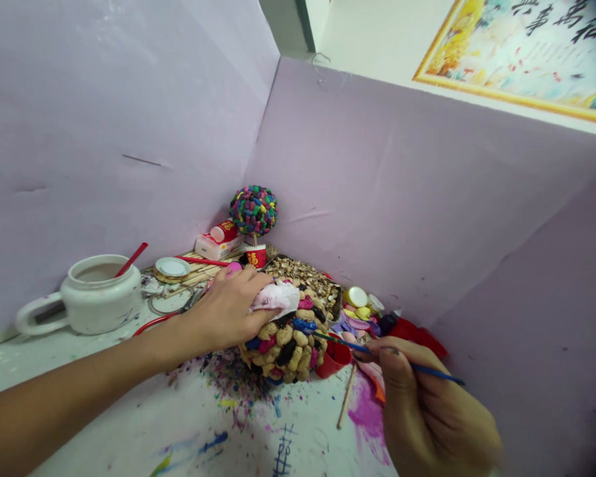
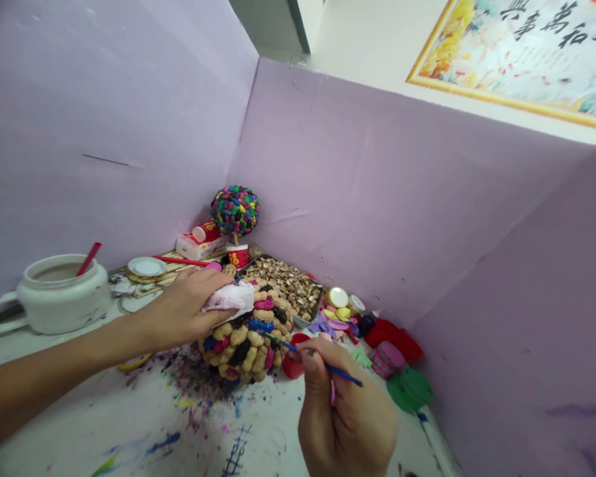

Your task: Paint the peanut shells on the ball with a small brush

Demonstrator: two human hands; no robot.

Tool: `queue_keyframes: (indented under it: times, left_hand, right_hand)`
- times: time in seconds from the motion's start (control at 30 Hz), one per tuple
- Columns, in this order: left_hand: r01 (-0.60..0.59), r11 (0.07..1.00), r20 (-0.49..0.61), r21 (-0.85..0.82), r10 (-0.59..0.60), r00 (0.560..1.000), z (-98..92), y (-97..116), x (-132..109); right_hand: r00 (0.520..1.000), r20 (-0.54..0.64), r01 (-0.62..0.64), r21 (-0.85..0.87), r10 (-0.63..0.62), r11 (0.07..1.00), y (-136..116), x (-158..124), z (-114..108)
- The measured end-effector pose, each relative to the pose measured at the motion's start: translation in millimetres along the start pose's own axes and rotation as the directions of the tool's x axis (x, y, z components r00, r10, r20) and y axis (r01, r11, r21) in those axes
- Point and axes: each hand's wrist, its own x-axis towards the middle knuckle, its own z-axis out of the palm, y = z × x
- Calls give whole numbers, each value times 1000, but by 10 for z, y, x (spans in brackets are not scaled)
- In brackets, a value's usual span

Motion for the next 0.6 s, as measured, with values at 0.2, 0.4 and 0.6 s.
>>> queue_keyframes:
  times: [0.2, 0.4, 0.6]
  left_hand:
    - [15, 1000, 10, 4, -15, 1000, -13, 15, -2]
    - [16, 1000, 14, 12, -16, 1000, -2, 9, 0]
    - [26, 1000, 17, -1, -26, 1000, -7, 12, -4]
  right_hand:
    - [999, -15, 28, -12, -28, 1000, 12, 8, 4]
    - [997, 32, 67, 29, -68, 997, -83, 60, 48]
    - [991, 44, 124, -30, -122, 992, -144, 74, 46]
